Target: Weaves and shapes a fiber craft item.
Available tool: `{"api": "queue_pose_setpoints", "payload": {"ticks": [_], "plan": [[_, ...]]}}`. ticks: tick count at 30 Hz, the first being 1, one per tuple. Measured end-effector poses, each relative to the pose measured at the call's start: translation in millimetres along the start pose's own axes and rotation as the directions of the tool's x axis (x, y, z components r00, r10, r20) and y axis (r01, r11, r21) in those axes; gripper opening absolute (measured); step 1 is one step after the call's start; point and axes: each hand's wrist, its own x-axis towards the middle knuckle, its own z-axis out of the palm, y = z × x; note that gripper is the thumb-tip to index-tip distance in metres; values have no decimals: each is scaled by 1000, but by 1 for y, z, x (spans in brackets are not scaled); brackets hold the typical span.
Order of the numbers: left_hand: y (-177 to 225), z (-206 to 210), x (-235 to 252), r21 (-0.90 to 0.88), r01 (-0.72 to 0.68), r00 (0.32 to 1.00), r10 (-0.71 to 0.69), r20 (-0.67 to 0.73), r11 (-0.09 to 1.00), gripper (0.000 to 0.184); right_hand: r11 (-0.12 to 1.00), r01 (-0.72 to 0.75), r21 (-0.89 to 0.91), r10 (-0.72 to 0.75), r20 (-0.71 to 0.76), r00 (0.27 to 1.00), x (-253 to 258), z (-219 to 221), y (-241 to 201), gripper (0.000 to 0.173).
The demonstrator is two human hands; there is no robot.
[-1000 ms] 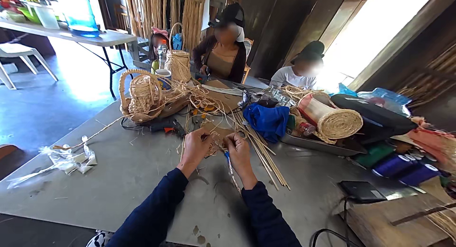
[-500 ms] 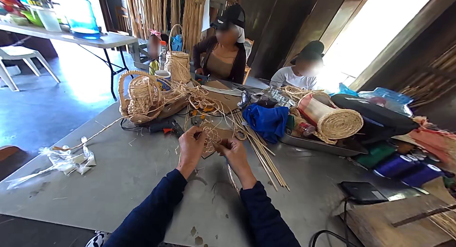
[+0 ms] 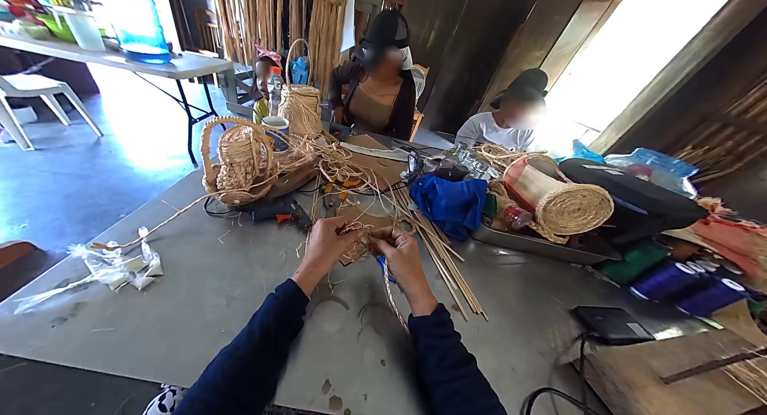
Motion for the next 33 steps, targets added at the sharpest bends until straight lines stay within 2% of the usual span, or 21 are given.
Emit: {"api": "queue_pose_setpoints", "payload": {"ticks": [3,6,11,23,28,33], "plan": [[-1,3,0,-42,17,997,-20,-73,999,12,999,-28,-26,29,30,999,-1,0,-2,7],[-4,6,0,-89,31,994,-40,-101,996,13,992,-2,-122,2,2,1000,0,3,0,6],[-11,9,0,-228,32,994,-56,-98,973,9,982,83,-169,-96,-72,993,2,0,3,2],[-7,6,0,-244,-5,1000,3,-7,970,10,972,160,-175,-174,-71,982,0,1,3,6],[-6,5,-1,-243,-14,1000,15,2,970,13,935,225,-273,-241,-27,970,-1,3,5,9],[-6,7,-1,-220,-12,999,3,-40,975,12,924,259,-281,-271,-5,963,-2,5,7,11]]}}
